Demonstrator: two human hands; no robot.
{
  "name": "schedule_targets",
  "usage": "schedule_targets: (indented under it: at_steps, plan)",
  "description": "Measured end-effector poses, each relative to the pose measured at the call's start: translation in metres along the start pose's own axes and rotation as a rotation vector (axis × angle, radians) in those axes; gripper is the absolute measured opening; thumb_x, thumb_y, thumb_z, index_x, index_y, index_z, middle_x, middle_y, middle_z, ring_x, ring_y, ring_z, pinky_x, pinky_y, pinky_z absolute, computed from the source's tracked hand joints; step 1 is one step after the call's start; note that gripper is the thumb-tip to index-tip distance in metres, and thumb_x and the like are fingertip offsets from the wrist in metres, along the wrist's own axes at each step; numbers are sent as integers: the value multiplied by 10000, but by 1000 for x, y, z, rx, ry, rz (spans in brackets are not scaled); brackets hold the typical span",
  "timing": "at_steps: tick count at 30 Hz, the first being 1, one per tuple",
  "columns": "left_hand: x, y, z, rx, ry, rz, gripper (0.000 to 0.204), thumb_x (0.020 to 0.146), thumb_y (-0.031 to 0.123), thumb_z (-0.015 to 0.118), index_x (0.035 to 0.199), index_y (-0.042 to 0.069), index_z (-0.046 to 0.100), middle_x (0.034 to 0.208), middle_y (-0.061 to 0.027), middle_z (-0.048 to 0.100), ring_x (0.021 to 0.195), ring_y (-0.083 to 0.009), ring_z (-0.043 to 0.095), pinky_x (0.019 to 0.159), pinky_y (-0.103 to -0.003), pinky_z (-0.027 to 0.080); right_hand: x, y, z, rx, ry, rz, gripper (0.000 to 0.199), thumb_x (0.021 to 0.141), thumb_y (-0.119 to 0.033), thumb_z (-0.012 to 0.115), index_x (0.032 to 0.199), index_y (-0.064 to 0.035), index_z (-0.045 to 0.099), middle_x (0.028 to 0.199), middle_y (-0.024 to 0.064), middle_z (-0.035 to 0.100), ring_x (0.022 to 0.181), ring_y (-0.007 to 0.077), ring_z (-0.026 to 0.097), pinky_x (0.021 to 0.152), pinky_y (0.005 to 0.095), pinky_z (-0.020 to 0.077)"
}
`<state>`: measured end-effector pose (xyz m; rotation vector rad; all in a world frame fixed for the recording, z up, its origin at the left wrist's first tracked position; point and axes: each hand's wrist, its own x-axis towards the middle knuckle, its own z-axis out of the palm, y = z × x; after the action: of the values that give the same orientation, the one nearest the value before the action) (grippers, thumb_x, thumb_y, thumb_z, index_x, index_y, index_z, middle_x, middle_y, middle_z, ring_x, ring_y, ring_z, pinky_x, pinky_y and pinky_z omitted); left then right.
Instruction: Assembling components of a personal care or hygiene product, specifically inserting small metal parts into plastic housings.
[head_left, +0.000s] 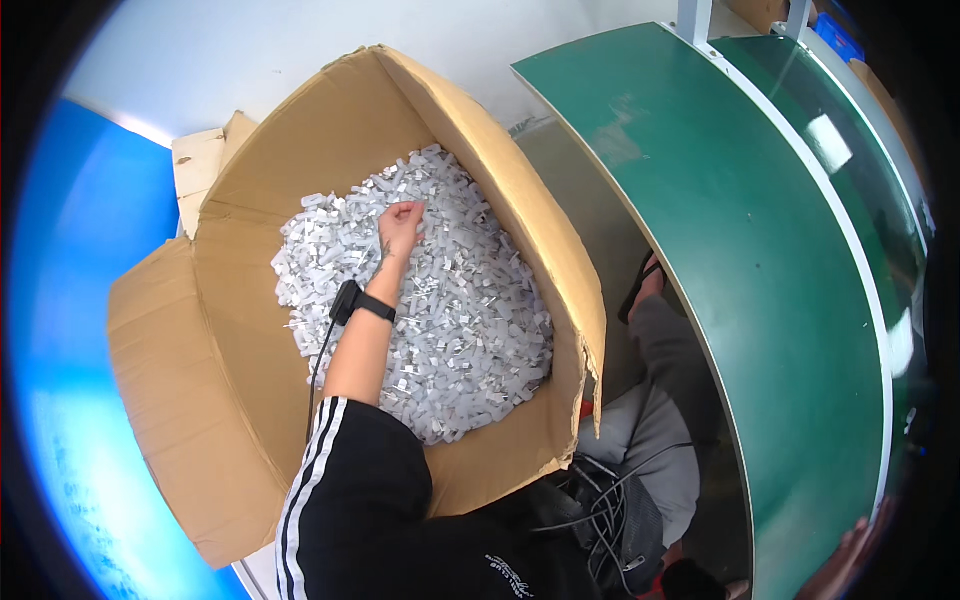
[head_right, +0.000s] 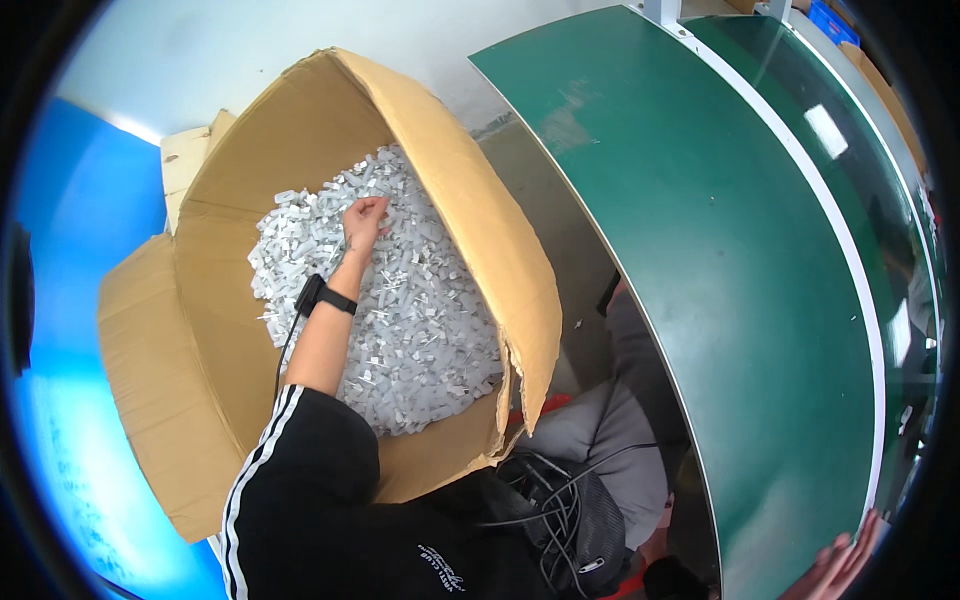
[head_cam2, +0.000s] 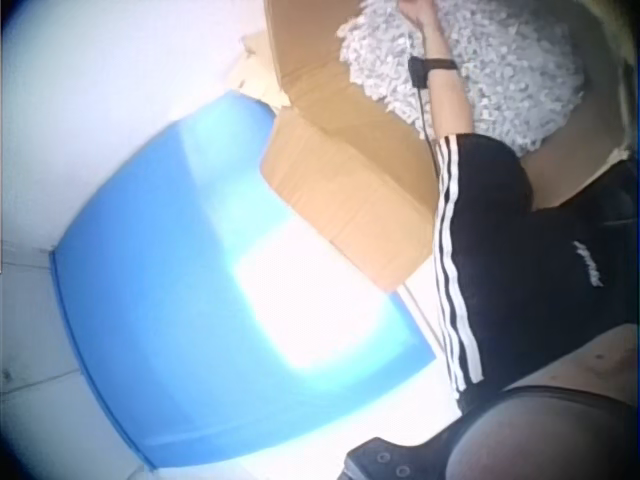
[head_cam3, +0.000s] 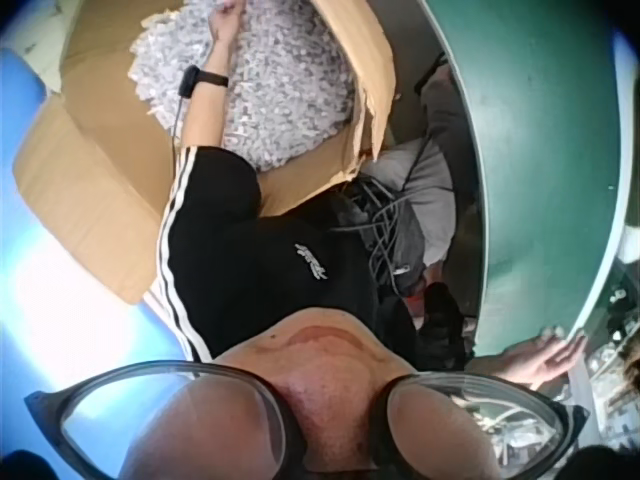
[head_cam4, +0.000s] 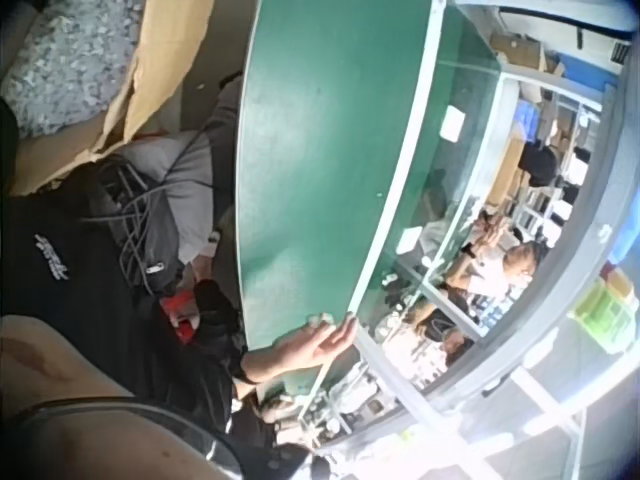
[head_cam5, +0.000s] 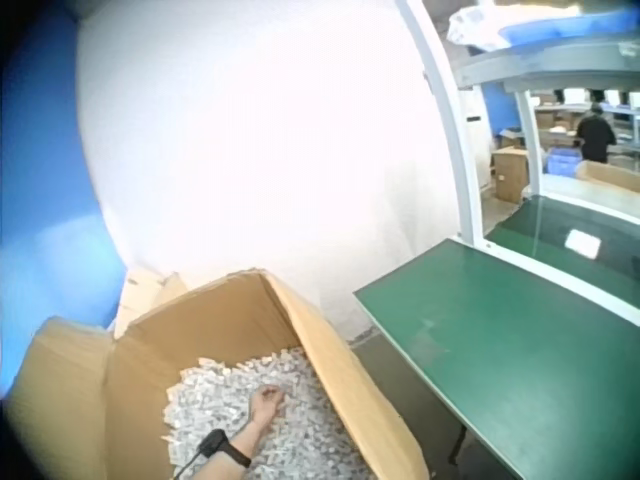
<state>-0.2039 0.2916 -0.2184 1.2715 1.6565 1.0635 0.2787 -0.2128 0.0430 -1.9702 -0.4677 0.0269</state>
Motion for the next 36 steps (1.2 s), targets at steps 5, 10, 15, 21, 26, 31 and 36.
schedule_targets:
  at_steps: [5, 10, 15, 21, 26, 31, 36]
  plan:
    - [-52, 58, -35, -564, -298, -61, 223, 948, 185, 566, 1059, -8, 562, 941, -96, 629, 890, -238, 668, 727, -324, 582, -74, -4, 67, 462, -630, -262, 317, 917, -53, 546, 1213, 56, 521, 1194, 192, 526, 760, 184, 553, 699, 281, 467]
    - [-129, 126, -24, -1027, -702, -96, 238, 979, 177, 503, 1127, -7, 529, 987, -147, 635, 906, -275, 668, 755, -313, 591, -96, -61, 174, 377, -840, -457, 489, 718, -80, 763, 1169, 3, 593, 1231, 180, 486, 846, 199, 614, 669, 281, 535]
    - [-233, 186, 17, -1057, -1034, -45, 243, 972, 170, 513, 1143, -4, 517, 1022, -159, 634, 916, -261, 666, 757, -326, 588, -103, -88, 228, 409, -749, -680, 444, 700, -23, 763, 1120, -10, 621, 1049, 134, 585, 756, 225, 625, 599, 295, 524]
    - [-289, 217, 27, -835, -1032, 92, 370, 916, 236, 619, 1135, -38, 499, 1009, -179, 634, 863, -223, 653, 742, -333, 578, -99, -83, 206, 475, -492, -896, 269, 647, 88, 742, 896, -1, 696, 720, 81, 616, 583, 186, 596, 506, 279, 478]
    - [-300, 210, 31, -800, -1036, 186, 413, 850, 76, 677, 1199, -78, 517, 1058, -191, 632, 961, -247, 648, 816, -354, 567, -96, -73, 190, 390, -443, -977, 281, 618, 97, 753, 881, 22, 688, 706, 70, 603, 566, 165, 577, 479, 261, 457]
    - [-310, 207, 37, -709, -983, 235, 363, 826, 7, 665, 1162, -73, 553, 1059, -188, 626, 954, -237, 642, 817, -349, 558, -99, -67, 185, 371, -451, -977, 279, 616, 87, 756, 879, 29, 687, 694, 67, 587, 554, 164, 565, 466, 259, 443]
    - [-307, 202, 41, -839, -1119, 201, 325, 846, -63, 620, 1165, -98, 562, 1056, -184, 628, 993, -220, 630, 875, -341, 549, -99, -62, 179, 338, -467, -1054, 268, 609, 77, 734, 872, 49, 684, 664, 60, 549, 522, 160, 529, 436, 263, 415]
